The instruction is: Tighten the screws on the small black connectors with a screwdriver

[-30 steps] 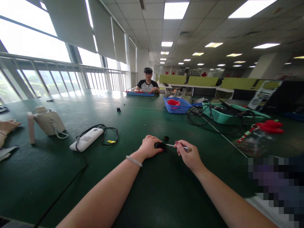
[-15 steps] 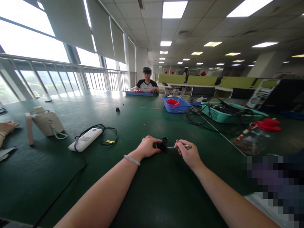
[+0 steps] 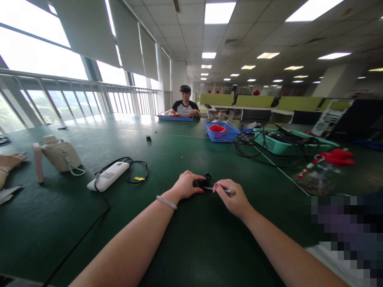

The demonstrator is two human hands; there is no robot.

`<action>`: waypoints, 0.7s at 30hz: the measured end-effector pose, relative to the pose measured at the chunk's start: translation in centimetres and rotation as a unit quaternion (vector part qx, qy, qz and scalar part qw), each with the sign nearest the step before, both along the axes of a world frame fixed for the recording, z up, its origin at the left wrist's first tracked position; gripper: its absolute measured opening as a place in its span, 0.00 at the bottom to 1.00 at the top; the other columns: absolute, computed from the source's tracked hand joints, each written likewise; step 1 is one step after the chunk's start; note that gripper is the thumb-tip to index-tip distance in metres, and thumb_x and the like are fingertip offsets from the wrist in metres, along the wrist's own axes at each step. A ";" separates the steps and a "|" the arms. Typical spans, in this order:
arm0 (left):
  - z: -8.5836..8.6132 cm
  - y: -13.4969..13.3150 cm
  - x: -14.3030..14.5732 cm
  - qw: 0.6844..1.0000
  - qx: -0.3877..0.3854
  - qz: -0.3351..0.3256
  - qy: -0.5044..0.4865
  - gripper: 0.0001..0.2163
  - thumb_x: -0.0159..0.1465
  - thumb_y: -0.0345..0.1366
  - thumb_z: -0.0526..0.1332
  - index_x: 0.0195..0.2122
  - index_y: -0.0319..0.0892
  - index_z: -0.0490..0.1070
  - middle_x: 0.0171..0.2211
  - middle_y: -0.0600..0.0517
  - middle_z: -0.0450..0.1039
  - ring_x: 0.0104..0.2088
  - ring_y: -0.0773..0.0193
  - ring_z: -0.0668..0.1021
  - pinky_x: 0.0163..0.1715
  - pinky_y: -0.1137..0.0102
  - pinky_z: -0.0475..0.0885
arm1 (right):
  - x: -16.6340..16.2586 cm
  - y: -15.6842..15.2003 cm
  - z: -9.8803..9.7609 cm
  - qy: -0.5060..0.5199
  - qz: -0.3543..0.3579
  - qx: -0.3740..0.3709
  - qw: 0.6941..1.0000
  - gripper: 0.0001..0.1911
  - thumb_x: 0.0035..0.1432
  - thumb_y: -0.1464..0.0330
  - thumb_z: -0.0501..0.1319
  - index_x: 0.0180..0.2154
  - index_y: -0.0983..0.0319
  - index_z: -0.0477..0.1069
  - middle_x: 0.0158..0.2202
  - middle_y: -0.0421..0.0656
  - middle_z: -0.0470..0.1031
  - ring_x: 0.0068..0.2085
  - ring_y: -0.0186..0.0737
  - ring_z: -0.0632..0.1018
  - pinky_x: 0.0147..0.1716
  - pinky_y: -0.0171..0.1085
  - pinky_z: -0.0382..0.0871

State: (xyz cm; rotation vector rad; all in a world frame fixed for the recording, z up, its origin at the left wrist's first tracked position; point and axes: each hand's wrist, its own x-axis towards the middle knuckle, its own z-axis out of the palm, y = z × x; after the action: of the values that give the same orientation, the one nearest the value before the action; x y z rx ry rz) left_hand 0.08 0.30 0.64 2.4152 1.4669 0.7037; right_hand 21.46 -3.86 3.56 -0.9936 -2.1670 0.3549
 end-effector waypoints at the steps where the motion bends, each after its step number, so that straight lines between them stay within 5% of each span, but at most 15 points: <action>1: 0.0 0.0 0.0 1.000 0.004 -0.001 0.001 0.26 0.51 0.46 0.70 0.53 0.53 0.73 0.44 0.52 0.78 0.49 0.52 0.72 0.51 0.62 0.67 | -0.2 -0.1 0.0 -0.023 0.016 0.003 1.000 0.15 0.65 0.65 0.53 0.28 0.59 0.73 0.27 0.39 0.75 0.32 0.39 0.74 0.38 0.39 0.63; 6: 0.2 -0.2 0.1 1.000 0.016 0.002 -0.002 0.24 0.53 0.47 0.69 0.52 0.52 0.74 0.44 0.52 0.78 0.48 0.52 0.72 0.51 0.61 0.67 | -0.5 -0.5 0.0 -0.069 0.057 0.059 0.994 0.11 0.63 0.67 0.55 0.31 0.59 0.73 0.30 0.40 0.76 0.34 0.41 0.73 0.41 0.41 0.63; 11: 0.2 -0.3 0.1 1.000 0.010 0.002 -0.001 0.24 0.53 0.47 0.69 0.52 0.52 0.73 0.45 0.52 0.78 0.48 0.52 0.72 0.50 0.62 0.67 | 0.0 -0.3 0.2 -0.025 0.015 0.112 0.993 0.12 0.64 0.68 0.54 0.29 0.59 0.72 0.28 0.41 0.76 0.32 0.40 0.74 0.41 0.41 0.64; 21: 0.2 -0.5 0.2 0.999 0.033 -0.010 -0.038 0.21 0.57 0.44 0.66 0.53 0.50 0.72 0.45 0.51 0.77 0.47 0.54 0.74 0.51 0.62 0.68 | 0.5 0.8 -0.4 0.011 -0.023 0.002 1.000 0.15 0.64 0.63 0.54 0.29 0.59 0.74 0.27 0.41 0.75 0.31 0.40 0.74 0.34 0.38 0.64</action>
State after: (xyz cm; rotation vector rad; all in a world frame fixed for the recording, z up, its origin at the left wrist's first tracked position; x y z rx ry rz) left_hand 0.23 -0.18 0.86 2.4180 1.4099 0.8430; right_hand 21.99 -3.10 3.16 -1.0305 -2.1217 0.3371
